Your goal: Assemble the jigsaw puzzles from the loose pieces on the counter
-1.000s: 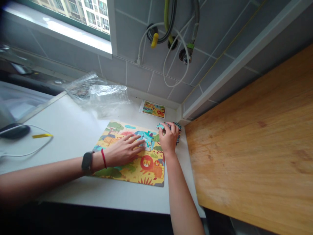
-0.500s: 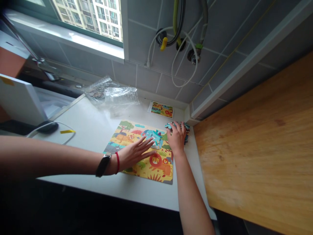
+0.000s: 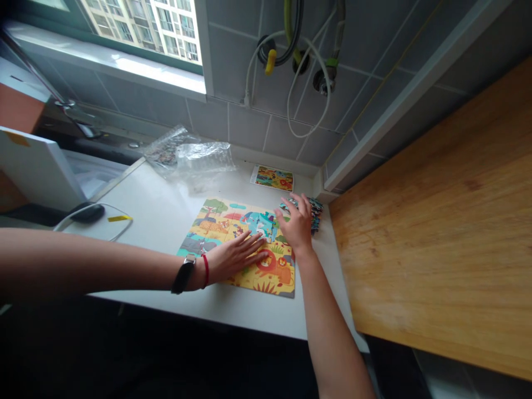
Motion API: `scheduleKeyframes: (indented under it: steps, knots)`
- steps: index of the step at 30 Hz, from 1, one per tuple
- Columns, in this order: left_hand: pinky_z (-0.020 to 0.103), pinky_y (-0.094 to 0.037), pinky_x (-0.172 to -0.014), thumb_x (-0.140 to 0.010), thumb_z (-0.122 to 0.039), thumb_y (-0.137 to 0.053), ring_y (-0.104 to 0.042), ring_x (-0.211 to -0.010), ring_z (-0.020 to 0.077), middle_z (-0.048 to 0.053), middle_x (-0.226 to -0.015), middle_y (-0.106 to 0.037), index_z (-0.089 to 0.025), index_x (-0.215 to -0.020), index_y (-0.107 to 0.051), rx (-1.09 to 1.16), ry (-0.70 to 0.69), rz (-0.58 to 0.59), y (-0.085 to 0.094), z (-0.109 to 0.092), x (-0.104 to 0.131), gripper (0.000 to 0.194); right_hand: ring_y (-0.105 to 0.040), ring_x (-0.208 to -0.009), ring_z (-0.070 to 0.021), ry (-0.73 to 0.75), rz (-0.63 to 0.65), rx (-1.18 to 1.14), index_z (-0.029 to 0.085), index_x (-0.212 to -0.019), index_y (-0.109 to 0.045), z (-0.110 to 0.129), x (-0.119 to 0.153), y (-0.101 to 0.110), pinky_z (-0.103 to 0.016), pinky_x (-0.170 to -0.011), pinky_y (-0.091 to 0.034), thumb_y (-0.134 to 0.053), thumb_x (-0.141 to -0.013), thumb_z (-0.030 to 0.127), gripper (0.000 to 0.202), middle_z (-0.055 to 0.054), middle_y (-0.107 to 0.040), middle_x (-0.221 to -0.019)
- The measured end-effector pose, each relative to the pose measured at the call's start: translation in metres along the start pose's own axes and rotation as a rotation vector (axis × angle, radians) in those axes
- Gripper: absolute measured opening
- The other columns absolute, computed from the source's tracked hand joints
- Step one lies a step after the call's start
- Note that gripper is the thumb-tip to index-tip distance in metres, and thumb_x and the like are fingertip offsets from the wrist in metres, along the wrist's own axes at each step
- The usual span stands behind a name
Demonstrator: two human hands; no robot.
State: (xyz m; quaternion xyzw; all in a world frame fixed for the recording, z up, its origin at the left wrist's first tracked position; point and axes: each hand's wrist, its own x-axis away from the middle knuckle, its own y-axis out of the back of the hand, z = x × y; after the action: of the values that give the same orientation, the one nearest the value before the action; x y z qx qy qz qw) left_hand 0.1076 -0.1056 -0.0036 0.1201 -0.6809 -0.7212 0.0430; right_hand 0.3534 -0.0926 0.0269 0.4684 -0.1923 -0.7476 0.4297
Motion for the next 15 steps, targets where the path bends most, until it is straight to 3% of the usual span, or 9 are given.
scheduleKeyframes:
  steps: [4, 6, 8, 11, 13, 15]
  knots:
    - [0.056, -0.037, -0.131, -0.096, -0.020, -0.060, -0.036, -0.159, 0.0316, 0.001, -0.164, -0.050, -0.039, -0.163, -0.043, 0.099, 0.100, -0.022, -0.008, -0.003, -0.001, 0.073, -0.054, -0.143, -0.0322, 0.242, 0.337, -0.484, 0.030, -0.145, -0.064, 0.079, 0.021, 0.003, -0.054, -0.122, -0.044, -0.065, -0.097, 0.060, 0.057, -0.012, -0.059, -0.151]
    - [0.059, -0.040, -0.128, -0.096, -0.032, -0.068, -0.038, -0.157, 0.0369, 0.002, -0.163, -0.049, -0.040, -0.166, -0.038, 0.133, 0.172, -0.037, -0.015, -0.007, -0.004, 0.076, -0.049, -0.149, -0.0327, 0.344, 0.485, -0.616, 0.032, -0.154, -0.056, 0.115, 0.035, -0.002, -0.054, -0.125, -0.040, -0.074, -0.089, 0.067, 0.076, -0.011, -0.055, -0.157]
    - [0.063, -0.041, -0.127, -0.091, -0.045, -0.076, -0.036, -0.156, 0.0425, 0.004, -0.164, -0.046, -0.038, -0.167, -0.034, 0.139, 0.226, -0.049, -0.022, -0.012, -0.009, 0.088, -0.046, -0.152, -0.0322, 0.357, 0.543, -0.651, 0.030, -0.156, -0.053, 0.140, 0.045, -0.005, -0.052, -0.127, -0.038, -0.080, -0.086, 0.065, 0.083, -0.013, -0.051, -0.160]
    - [0.063, -0.040, -0.127, -0.092, -0.047, -0.075, -0.035, -0.156, 0.0442, 0.005, -0.165, -0.043, -0.036, -0.167, -0.036, 0.164, 0.254, -0.089, -0.025, -0.014, -0.014, 0.085, -0.044, -0.153, -0.0331, 0.349, 0.566, -0.664, 0.032, -0.154, -0.056, 0.147, 0.045, -0.003, -0.054, -0.128, -0.037, -0.081, -0.086, 0.062, 0.078, -0.012, -0.050, -0.161]
    - [0.061, -0.041, -0.127, -0.100, -0.037, -0.062, -0.034, -0.158, 0.0417, 0.003, -0.166, -0.042, -0.036, -0.165, -0.040, 0.175, 0.222, -0.106, -0.022, -0.012, -0.013, 0.069, -0.047, -0.151, -0.0326, 0.310, 0.513, -0.665, 0.035, -0.153, -0.056, 0.134, 0.034, 0.002, -0.056, -0.126, -0.038, -0.072, -0.094, 0.060, 0.066, -0.009, -0.052, -0.160]
    - [0.059, -0.041, -0.127, -0.101, -0.022, -0.051, -0.035, -0.159, 0.0363, 0.001, -0.166, -0.044, -0.036, -0.163, -0.044, 0.157, 0.141, -0.091, -0.016, -0.007, -0.009, 0.064, -0.051, -0.147, -0.0318, 0.239, 0.356, -0.566, 0.034, -0.148, -0.060, 0.107, 0.019, 0.006, -0.056, -0.124, -0.041, -0.061, -0.101, 0.055, 0.052, -0.008, -0.057, -0.155]
